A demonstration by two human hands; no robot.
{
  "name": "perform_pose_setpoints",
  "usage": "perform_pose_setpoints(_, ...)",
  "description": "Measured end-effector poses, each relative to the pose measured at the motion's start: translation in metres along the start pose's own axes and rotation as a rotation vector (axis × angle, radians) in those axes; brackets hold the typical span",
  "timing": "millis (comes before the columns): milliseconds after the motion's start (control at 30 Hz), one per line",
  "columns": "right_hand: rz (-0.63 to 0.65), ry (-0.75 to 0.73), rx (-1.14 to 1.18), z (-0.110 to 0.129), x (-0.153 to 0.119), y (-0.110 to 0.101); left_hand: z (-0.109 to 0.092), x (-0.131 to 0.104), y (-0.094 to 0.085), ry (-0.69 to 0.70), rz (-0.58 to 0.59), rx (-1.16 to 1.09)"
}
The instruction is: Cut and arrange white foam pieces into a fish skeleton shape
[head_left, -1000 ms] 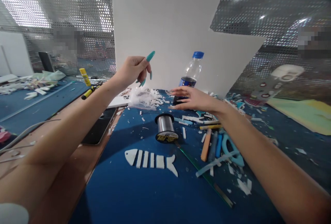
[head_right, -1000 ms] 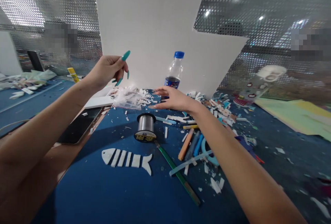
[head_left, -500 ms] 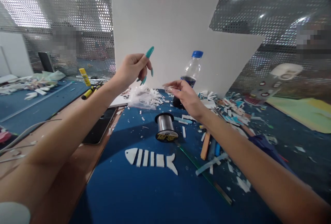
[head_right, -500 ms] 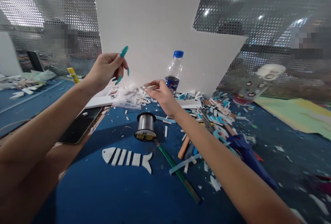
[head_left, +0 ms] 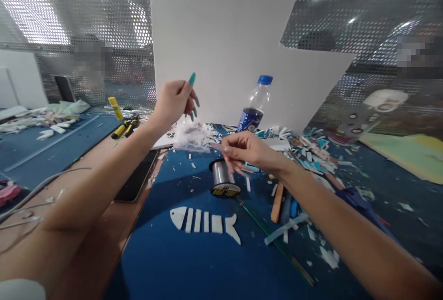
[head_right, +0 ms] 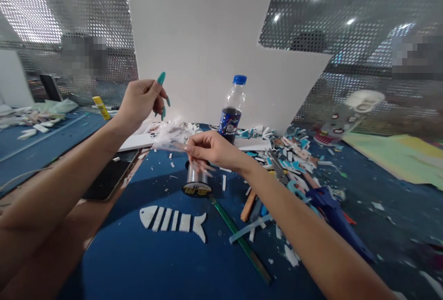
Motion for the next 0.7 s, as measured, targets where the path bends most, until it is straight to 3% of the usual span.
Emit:
perform_pose_setpoints(100, -0.067, 0.001, 0.117, 0.002, -0.001, -0.014, 0.012, 0.012, -0.01, 0.014, 0.031, 0.153)
perform_pose_setpoints(200, -0.198, -0.015, 0.211, 0.003, -0.003, -0.033, 0.02, 0.016, -0.007, 0.05, 0.198, 0.336)
perform_pose_setpoints(367, -0.504, -0.108, 0.266, 0.003, -0.012, -0.067, 0.014, -0.003, 0.019, 0.208, 0.559, 0.544)
perform_pose_setpoints(467, -0.608, -0.111, 0.238, 0.001, -0.016, -0.077, 0.002, -0.026, 0.036, 0.303, 0.758, 0.606)
perform_pose_setpoints(567, -0.635, -0.042, 0.152, -0.001, -0.017, -0.074, -0.013, -0.047, 0.043, 0.364, 0.844, 0.649)
perform_pose_setpoints(700, -0.514, 0.032, -0.089, -0.002, -0.013, -0.057, -0.029, -0.063, 0.039, 0.405, 0.853, 0.658)
Point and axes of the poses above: each hand's wrist, its own x-axis towards the middle knuckle, its own y-axis out of the palm, z = x × y, the point moved 7 cm from there along x, towards the middle knuckle, and after that the axes turned 9 degrees about -y, right-handed, at the moved point
